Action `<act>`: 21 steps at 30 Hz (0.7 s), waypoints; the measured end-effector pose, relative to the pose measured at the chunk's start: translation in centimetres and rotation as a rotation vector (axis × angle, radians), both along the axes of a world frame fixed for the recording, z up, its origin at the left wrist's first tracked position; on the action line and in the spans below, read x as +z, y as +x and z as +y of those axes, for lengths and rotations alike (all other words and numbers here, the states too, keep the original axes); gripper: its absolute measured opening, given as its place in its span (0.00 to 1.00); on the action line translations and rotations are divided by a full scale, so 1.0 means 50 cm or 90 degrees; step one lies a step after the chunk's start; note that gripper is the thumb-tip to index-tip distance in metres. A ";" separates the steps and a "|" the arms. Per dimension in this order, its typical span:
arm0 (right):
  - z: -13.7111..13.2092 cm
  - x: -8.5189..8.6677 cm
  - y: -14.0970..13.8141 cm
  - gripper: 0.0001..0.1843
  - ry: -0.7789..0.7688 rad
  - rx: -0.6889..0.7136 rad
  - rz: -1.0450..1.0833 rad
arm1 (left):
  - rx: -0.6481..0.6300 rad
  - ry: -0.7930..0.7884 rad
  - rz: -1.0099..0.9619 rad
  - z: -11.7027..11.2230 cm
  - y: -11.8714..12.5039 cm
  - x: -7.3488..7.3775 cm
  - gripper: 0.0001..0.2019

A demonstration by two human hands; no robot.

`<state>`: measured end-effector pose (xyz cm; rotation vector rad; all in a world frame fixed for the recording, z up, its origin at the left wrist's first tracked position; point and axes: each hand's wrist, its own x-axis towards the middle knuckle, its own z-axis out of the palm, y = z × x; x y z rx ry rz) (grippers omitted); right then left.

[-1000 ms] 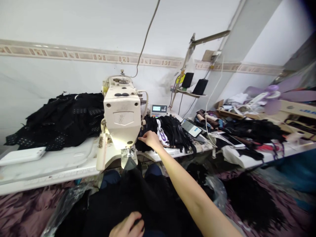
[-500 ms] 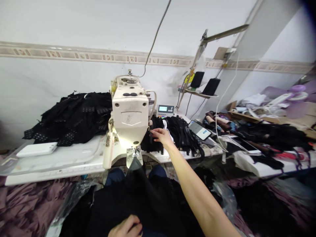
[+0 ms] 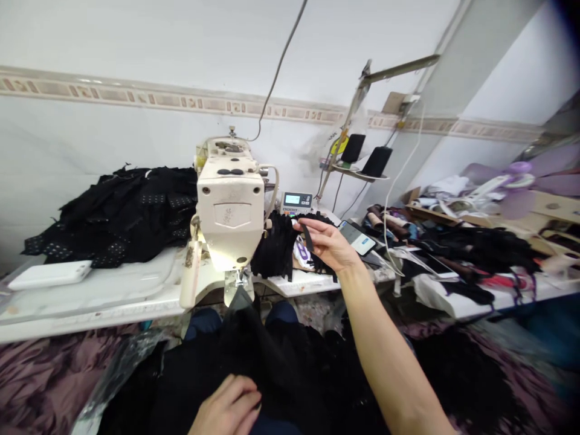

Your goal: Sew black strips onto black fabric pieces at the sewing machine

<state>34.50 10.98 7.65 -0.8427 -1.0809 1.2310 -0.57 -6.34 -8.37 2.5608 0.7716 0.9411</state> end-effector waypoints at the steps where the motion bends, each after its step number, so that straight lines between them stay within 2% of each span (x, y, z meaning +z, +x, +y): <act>1: -0.016 0.007 -0.005 0.25 -0.007 -0.002 -0.029 | -0.004 -0.028 -0.023 0.000 0.001 0.006 0.14; 4: -0.077 0.022 -0.038 0.18 -0.029 0.012 -0.153 | 0.002 -0.128 -0.084 -0.006 0.009 0.038 0.12; 7: -0.156 0.026 -0.095 0.20 -0.012 0.082 -0.250 | 0.041 -0.232 -0.164 -0.016 0.033 0.081 0.24; 10: -0.230 0.004 -0.155 0.20 -0.047 0.215 -0.253 | 0.052 -0.367 -0.253 -0.024 0.070 0.116 0.39; 12: -0.260 -0.026 -0.184 0.20 -0.118 0.269 -0.231 | 0.013 -0.502 -0.291 -0.025 0.092 0.128 0.36; 15: -0.267 -0.077 -0.202 0.22 -0.187 0.199 -0.192 | 0.005 -0.647 -0.288 -0.030 0.107 0.131 0.23; 18: -0.247 -0.114 -0.197 0.23 -0.184 0.105 -0.179 | 0.056 -0.663 -0.232 -0.043 0.096 0.120 0.23; 21: -0.230 -0.134 -0.188 0.24 -0.170 0.083 -0.186 | 0.072 -0.642 -0.164 -0.052 0.071 0.113 0.22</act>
